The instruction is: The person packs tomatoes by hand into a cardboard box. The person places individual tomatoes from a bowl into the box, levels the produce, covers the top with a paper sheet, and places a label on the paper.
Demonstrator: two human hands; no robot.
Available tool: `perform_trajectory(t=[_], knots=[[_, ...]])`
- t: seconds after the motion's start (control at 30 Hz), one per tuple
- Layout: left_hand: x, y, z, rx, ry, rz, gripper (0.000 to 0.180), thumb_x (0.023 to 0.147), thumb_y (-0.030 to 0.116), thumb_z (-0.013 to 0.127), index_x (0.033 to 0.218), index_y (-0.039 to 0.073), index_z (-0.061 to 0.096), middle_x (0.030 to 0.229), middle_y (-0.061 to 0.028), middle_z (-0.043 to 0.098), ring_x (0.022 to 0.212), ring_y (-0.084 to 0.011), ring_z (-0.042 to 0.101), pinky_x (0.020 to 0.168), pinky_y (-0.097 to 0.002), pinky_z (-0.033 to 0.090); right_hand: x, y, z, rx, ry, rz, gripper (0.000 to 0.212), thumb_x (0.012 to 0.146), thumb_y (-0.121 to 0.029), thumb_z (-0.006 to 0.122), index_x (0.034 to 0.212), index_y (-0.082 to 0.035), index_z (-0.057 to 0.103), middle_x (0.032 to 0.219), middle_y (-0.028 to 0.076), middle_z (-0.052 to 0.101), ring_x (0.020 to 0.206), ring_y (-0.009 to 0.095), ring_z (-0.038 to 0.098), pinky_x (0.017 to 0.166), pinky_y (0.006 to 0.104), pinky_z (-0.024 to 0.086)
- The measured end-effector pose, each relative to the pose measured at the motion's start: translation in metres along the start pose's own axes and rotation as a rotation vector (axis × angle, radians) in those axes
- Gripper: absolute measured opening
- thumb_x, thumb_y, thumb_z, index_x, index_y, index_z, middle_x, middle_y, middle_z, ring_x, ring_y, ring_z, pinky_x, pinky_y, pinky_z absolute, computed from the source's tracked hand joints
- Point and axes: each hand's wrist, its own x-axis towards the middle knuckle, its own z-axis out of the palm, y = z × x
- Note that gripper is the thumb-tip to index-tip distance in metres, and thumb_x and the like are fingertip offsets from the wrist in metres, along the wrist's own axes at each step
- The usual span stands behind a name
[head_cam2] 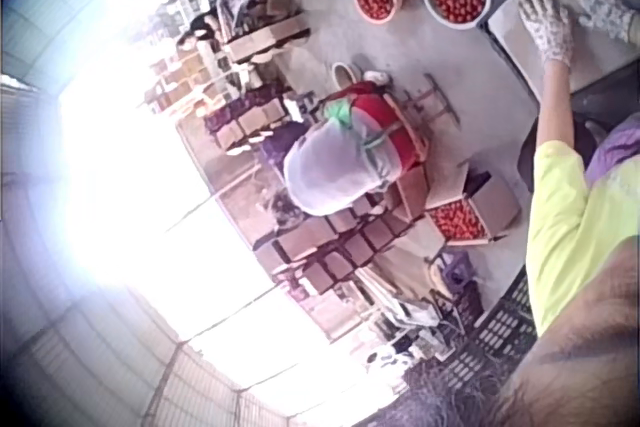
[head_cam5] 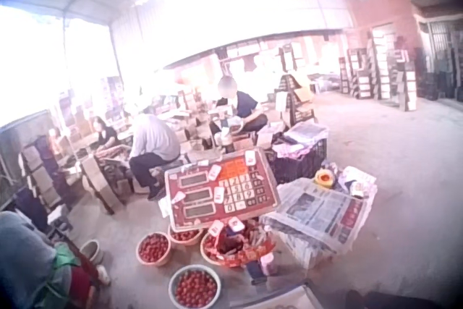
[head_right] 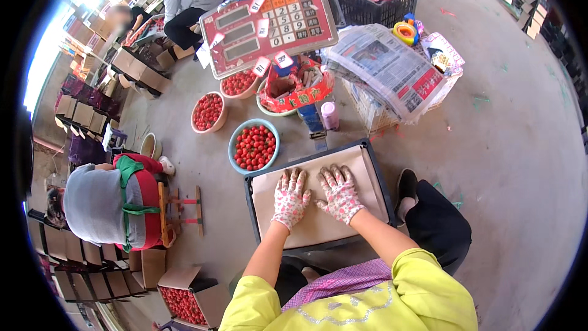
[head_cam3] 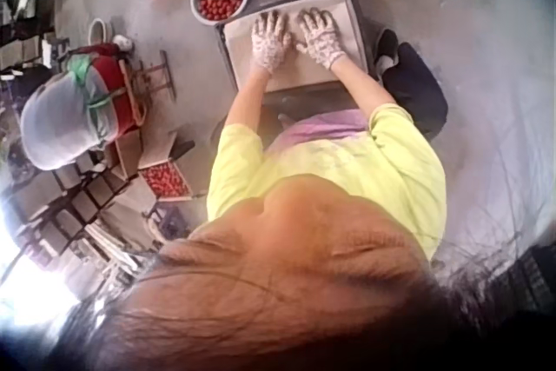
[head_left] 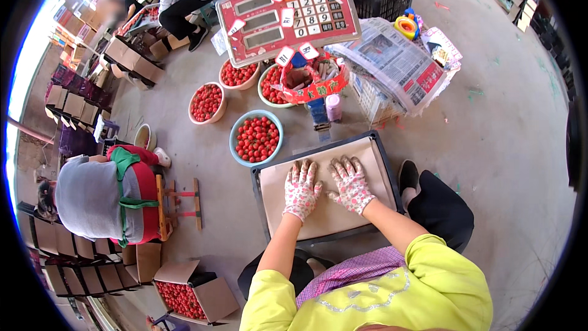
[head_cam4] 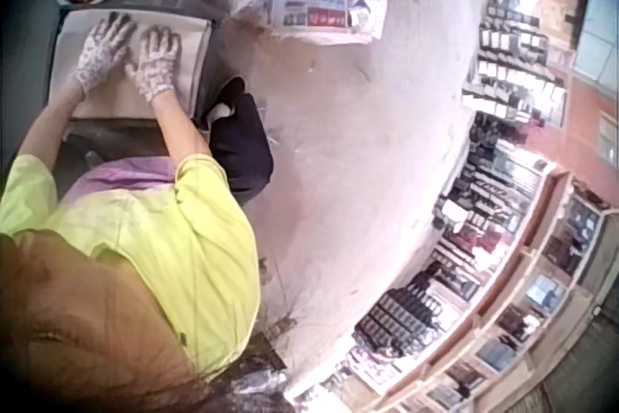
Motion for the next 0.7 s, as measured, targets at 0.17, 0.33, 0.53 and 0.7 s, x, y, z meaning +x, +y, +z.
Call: perform_trajectory(t=[0.17,0.33,0.53,0.7], knots=[[0.001,0.006,0.002,0.030,-0.044,0.156,0.054,0.090,0.036,0.050,0.140,0.016,0.043,0.148,-0.0156,0.035,0.139,-0.0372,0.025,0.114,-0.0525,0.015,0.002,0.014,-0.001,0.073,0.053,-0.042,0.065,0.085,-0.049,0.055,0.137,-0.010,0.045,0.144,0.011,0.041,0.135,0.027,0.033,0.114,0.0479,0.017],[0.001,0.009,0.005,0.004,-0.040,0.038,0.055,0.092,0.043,0.047,0.141,0.020,0.043,0.151,-0.0158,0.031,0.141,-0.0382,0.021,0.114,-0.0541,0.010,0.061,0.038,-0.085,1.243,0.249,0.186,0.029,0.090,-0.026,0.060,0.109,-0.005,0.065,0.095,0.003,0.063,0.089,0.013,0.055,0.079,0.0281,0.044],[0.001,0.010,-0.005,0.032,-0.099,-0.008,0.056,0.092,0.045,0.046,0.143,0.023,0.040,0.154,-0.0128,0.025,0.143,-0.0350,0.017,0.116,-0.0517,0.007,0.136,0.030,-0.219,1.859,0.564,0.336,0.016,0.091,-0.021,0.062,0.090,-0.005,0.065,0.072,0.000,0.062,0.062,0.007,0.056,0.060,0.0219,0.048],[0.002,0.007,0.001,0.029,-0.064,0.008,0.054,0.092,0.044,0.048,0.141,0.023,0.043,0.153,-0.0125,0.028,0.142,-0.0357,0.018,0.115,-0.0517,0.010,0.159,0.038,-0.218,1.685,0.621,0.353,0.014,0.085,-0.016,0.068,0.086,-0.003,0.067,0.070,0.001,0.062,0.059,0.009,0.055,0.057,0.0247,0.046]])
